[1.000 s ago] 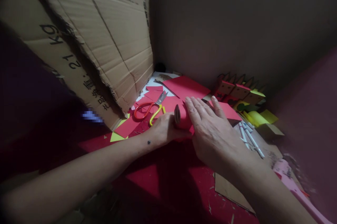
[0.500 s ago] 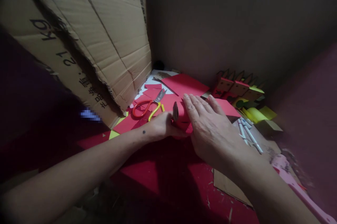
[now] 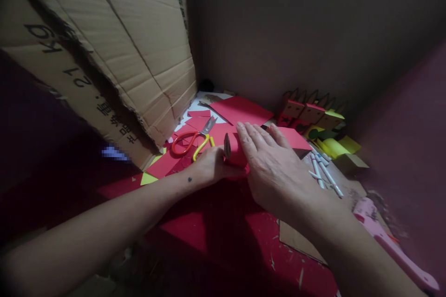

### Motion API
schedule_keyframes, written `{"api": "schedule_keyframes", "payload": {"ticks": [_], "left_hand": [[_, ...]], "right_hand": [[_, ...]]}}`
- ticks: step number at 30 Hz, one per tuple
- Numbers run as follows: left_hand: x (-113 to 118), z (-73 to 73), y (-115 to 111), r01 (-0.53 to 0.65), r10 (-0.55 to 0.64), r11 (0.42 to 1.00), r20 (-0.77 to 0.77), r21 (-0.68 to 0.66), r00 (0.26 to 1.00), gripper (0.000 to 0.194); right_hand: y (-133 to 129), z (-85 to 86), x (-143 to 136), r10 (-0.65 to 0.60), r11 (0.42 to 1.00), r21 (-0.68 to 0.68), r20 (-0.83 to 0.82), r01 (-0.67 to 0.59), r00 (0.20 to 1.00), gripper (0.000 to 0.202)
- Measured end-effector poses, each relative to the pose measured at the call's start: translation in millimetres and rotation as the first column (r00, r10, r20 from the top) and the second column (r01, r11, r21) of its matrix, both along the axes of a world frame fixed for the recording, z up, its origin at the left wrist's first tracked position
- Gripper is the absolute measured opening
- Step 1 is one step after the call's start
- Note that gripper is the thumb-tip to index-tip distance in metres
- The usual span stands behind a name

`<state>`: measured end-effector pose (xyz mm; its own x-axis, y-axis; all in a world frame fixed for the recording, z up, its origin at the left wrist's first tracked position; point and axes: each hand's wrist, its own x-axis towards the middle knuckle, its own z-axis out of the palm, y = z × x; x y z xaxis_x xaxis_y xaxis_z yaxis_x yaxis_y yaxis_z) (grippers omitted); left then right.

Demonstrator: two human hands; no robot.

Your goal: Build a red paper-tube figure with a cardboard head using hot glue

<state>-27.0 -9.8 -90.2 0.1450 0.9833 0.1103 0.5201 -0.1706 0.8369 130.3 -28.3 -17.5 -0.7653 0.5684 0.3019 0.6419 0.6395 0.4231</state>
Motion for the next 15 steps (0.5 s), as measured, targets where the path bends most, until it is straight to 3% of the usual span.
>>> {"api": "schedule_keyframes", "payload": {"ticks": [5, 10, 15], "left_hand": [[0, -0.2, -1, 0.018, -0.019, 0.999, 0.026, 0.039, 0.999, 0.034], [-1, -0.7, -2, 0.067, -0.073, 0.993, 0.059, 0.095, 0.996, 0.034], [-2, 0.3, -3, 0.085, -0.091, 0.991, 0.059, 0.1, 0.994, 0.045]], "right_hand": [[4, -1.0, 3, 0.017, 1.0, -0.007, -0.017, -0.018, 1.0, 0.065], [7, 8.9, 16, 0.095, 0.994, -0.04, -0.102, -0.1, 0.99, 0.064], [9, 9.7, 37, 0.068, 0.997, -0.028, -0.143, -0.073, 0.987, 0.055]]}}
